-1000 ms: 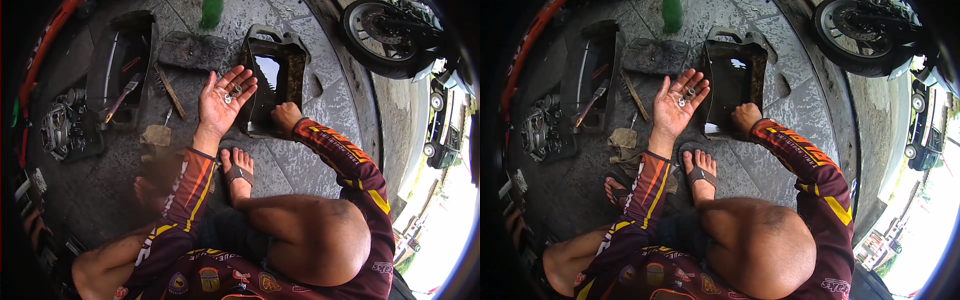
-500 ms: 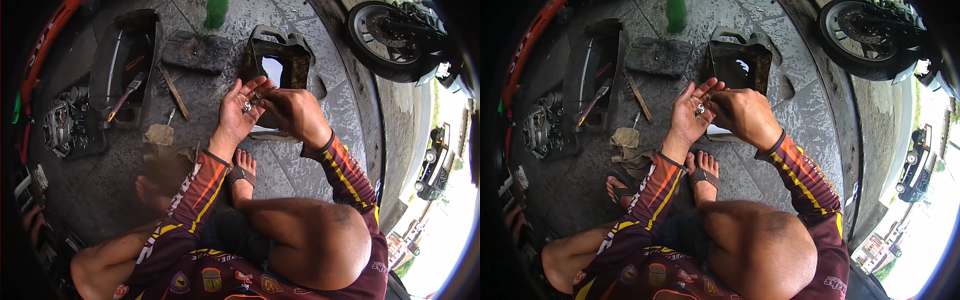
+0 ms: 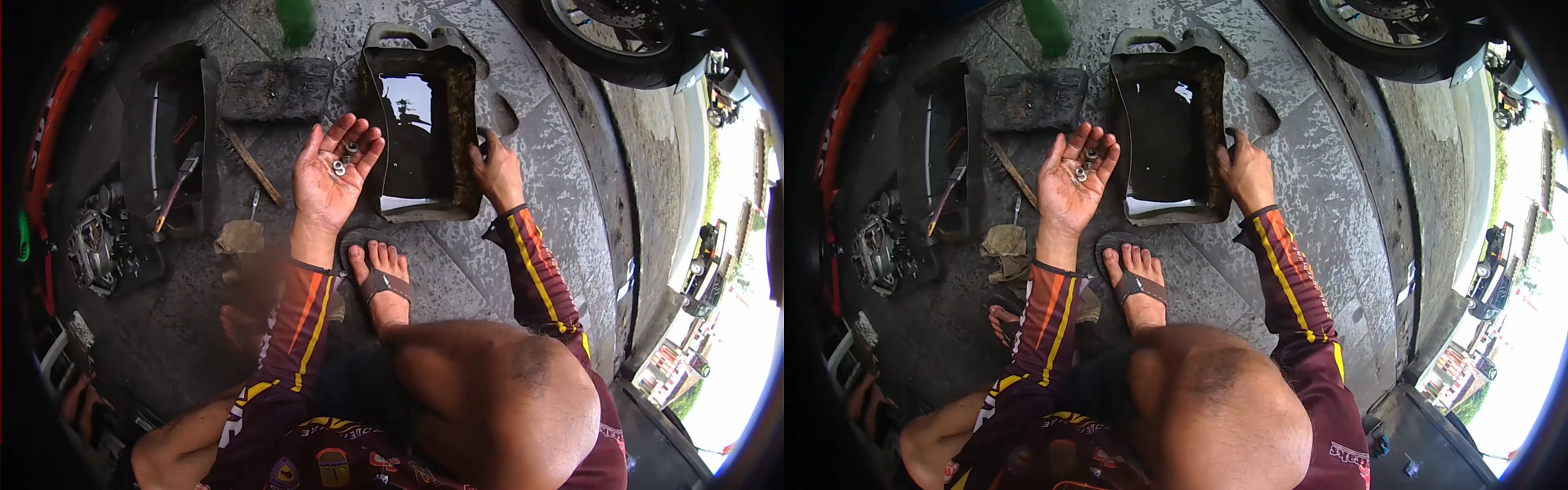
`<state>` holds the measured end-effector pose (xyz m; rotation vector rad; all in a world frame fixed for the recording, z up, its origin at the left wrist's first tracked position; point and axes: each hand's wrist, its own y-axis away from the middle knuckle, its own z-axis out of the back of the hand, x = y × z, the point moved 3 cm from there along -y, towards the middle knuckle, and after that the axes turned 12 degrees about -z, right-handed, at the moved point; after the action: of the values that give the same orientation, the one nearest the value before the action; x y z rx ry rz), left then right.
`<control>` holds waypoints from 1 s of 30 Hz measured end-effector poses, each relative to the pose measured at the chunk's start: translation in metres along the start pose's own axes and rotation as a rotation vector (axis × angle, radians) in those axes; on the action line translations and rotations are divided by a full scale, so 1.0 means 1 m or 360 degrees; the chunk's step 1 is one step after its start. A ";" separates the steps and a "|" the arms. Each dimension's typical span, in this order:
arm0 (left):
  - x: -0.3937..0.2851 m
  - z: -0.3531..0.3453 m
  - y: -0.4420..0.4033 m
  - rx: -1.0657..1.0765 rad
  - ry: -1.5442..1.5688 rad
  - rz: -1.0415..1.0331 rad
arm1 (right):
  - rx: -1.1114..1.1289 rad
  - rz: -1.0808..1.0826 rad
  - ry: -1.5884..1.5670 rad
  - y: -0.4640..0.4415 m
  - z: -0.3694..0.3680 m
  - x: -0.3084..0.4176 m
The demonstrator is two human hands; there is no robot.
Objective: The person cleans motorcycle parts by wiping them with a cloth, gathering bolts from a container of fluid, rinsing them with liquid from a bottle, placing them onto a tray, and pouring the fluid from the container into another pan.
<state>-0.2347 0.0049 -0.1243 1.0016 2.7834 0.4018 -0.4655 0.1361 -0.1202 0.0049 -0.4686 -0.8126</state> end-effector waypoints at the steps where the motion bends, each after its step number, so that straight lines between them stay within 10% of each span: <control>1: -0.002 -0.001 0.001 0.0034 0.0004 0.0002 | -0.0005 -0.0031 -0.0009 0.003 -0.003 -0.003; 27: 0.008 -0.024 0.010 -0.0231 -0.0269 0.0137 | -0.0113 -0.0487 -0.0605 0.029 -0.024 -0.021; 30: 0.012 -0.019 0.011 -0.0088 -0.0229 0.0334 | -0.0570 -0.0085 -0.0721 0.032 -0.009 -0.006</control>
<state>-0.2419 0.0166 -0.1039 1.2609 2.5359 0.4130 -0.4429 0.1608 -0.1250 -0.5088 -0.7448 -0.9438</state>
